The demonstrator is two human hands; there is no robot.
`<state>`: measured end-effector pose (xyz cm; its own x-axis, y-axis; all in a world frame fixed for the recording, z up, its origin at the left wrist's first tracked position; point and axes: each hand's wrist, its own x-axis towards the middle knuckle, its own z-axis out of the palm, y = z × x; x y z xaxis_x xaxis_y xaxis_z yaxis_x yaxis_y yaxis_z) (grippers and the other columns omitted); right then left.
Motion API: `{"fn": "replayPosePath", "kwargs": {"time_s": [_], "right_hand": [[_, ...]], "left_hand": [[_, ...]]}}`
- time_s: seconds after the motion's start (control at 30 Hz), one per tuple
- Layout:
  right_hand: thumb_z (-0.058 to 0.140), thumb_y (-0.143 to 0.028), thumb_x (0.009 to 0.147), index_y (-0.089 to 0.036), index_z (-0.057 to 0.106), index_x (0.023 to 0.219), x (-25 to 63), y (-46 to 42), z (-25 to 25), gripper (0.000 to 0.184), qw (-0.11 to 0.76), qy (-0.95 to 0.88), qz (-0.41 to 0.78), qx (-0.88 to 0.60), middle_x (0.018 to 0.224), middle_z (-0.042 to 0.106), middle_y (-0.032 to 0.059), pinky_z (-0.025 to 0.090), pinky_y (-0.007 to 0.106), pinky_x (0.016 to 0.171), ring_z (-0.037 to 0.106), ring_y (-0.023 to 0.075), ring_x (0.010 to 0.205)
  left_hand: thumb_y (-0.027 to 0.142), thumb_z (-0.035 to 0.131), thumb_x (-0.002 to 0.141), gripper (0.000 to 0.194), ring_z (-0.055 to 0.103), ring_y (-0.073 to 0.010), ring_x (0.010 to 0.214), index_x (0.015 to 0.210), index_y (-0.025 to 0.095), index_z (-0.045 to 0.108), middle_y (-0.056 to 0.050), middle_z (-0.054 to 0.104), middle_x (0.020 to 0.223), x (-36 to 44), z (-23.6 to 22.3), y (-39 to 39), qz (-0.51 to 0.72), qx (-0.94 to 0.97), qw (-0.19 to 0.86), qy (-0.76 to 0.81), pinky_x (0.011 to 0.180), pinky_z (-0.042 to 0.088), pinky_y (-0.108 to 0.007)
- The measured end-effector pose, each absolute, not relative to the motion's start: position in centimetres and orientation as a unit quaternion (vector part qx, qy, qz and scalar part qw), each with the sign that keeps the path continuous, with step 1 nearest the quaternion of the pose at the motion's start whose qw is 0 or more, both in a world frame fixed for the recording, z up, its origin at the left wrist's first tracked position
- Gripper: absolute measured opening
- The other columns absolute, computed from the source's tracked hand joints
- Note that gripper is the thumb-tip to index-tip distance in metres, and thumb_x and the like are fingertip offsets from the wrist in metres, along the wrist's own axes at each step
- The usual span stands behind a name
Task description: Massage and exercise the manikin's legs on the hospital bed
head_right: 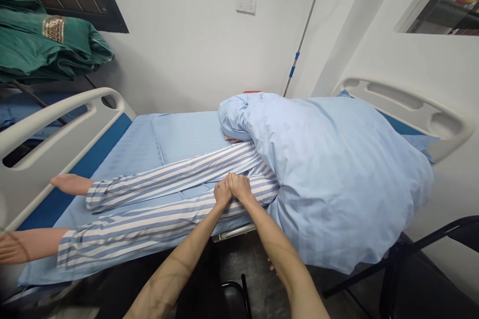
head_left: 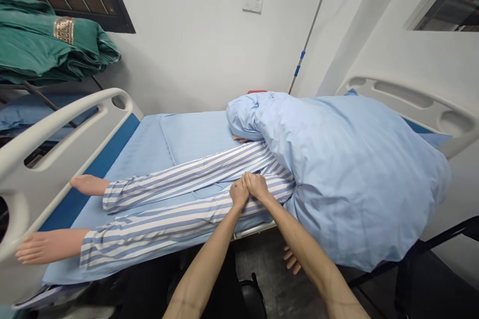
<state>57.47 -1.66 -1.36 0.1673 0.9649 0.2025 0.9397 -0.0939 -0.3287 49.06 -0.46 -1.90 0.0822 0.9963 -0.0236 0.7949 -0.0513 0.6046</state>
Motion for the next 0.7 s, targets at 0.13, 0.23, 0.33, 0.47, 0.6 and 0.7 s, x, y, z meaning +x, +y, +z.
{"fn": "replayPosePath", "kwargs": {"time_s": [0.13, 0.23, 0.33, 0.47, 0.6, 0.7], "right_hand": [[0.030, -0.030, 0.099, -0.019, 0.067, 0.084, 58.5, -1.8, -1.9, 0.041, 0.197, -0.644, 0.044, -0.738, 0.080, 0.071, 0.0063, 0.031, 0.023, 0.061, 0.062, 0.0139, 0.070], [0.028, -0.030, 0.100, -0.020, 0.066, 0.078, 58.9, -1.6, -2.7, 0.045, 0.240, -0.631, 0.058, -0.735, 0.080, 0.071, 0.0061, 0.031, 0.022, 0.062, 0.062, 0.0134, 0.072], [0.027, -0.029, 0.099, -0.019, 0.064, 0.075, 59.2, -1.5, -3.0, 0.045, 0.288, -0.626, 0.073, -0.721, 0.077, 0.070, 0.0061, 0.032, 0.022, 0.062, 0.061, 0.0133, 0.070], [0.021, -0.033, 0.100, -0.018, 0.059, 0.068, 59.8, -1.3, -2.9, 0.052, 0.379, -0.585, 0.097, -0.711, 0.068, 0.066, 0.0061, 0.034, 0.022, 0.061, 0.057, 0.0135, 0.063], [0.020, -0.036, 0.099, -0.019, 0.056, 0.063, 60.1, -0.9, -3.4, 0.053, 0.433, -0.551, 0.104, -0.706, 0.065, 0.065, 0.0059, 0.036, 0.022, 0.059, 0.056, 0.0139, 0.061], [0.022, -0.034, 0.099, -0.018, 0.057, 0.064, 60.0, -0.8, -3.6, 0.052, 0.415, -0.555, 0.104, -0.713, 0.067, 0.066, 0.0061, 0.036, 0.022, 0.058, 0.057, 0.0139, 0.061]], "left_hand": [[0.038, 0.025, 0.097, 0.051, 0.065, -0.0208, 0.087, 0.088, 0.019, 0.073, -0.012, 0.072, 0.093, 49.3, -2.0, -0.6, 0.201, 0.696, 0.234, 0.649, 0.074, 0.039, -0.027], [0.037, 0.027, 0.096, 0.050, 0.064, -0.0215, 0.090, 0.090, 0.020, 0.073, -0.012, 0.072, 0.097, 49.5, -1.8, -0.8, 0.190, 0.703, 0.232, 0.645, 0.075, 0.039, -0.028], [0.037, 0.027, 0.096, 0.049, 0.064, -0.0214, 0.091, 0.091, 0.019, 0.073, -0.012, 0.072, 0.098, 49.9, -1.2, -0.9, 0.184, 0.700, 0.242, 0.646, 0.075, 0.039, -0.028], [0.036, 0.030, 0.096, 0.046, 0.064, -0.0197, 0.089, 0.088, 0.019, 0.073, -0.011, 0.072, 0.095, 51.1, -0.1, -0.4, 0.203, 0.713, 0.259, 0.620, 0.074, 0.039, -0.026], [0.036, 0.028, 0.096, 0.048, 0.064, -0.0177, 0.084, 0.083, 0.020, 0.071, -0.009, 0.072, 0.090, 52.3, -0.2, -0.1, 0.242, 0.686, 0.308, 0.613, 0.069, 0.037, -0.025], [0.035, 0.026, 0.097, 0.049, 0.064, -0.0171, 0.084, 0.080, 0.020, 0.070, -0.009, 0.072, 0.091, 52.5, -1.1, -0.1, 0.263, 0.659, 0.315, 0.631, 0.069, 0.037, -0.025]]}}
